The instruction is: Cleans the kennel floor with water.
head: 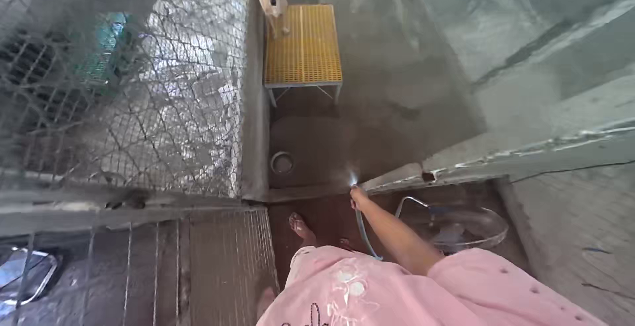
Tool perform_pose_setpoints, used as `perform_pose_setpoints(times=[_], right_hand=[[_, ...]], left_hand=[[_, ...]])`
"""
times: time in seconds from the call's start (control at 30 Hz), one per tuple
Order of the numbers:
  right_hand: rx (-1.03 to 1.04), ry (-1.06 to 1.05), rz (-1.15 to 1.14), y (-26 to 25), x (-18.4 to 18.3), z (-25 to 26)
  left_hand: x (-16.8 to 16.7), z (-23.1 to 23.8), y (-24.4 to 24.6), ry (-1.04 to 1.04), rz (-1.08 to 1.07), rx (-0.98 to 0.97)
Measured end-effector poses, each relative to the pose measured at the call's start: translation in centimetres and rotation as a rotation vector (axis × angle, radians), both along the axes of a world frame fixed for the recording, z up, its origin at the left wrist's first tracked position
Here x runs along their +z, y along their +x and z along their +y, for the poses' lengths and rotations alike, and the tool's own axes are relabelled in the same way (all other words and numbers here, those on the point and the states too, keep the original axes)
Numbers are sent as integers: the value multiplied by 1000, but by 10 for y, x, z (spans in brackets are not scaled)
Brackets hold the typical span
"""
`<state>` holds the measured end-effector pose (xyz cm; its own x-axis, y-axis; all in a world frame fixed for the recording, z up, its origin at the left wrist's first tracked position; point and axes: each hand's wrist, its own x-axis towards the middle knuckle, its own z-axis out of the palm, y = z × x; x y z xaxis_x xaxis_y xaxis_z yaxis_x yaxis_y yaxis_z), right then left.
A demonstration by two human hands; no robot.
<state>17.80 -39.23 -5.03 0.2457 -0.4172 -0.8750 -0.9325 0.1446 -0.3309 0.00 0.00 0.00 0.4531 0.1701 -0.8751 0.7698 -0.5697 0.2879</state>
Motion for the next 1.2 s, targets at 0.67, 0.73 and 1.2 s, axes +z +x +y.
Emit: perform_pose_setpoints(times=[0.67,0.73,1.2], right_hand=[[542,96,-100,83,48,43],[572,129,-114,84,53,44],[480,176,-233,74,73,9]], left_hand=[[-95,59,213,32,-7,-242],[-96,52,226,-9,-5,-189],[-35,-228,353,-536,101,311]])
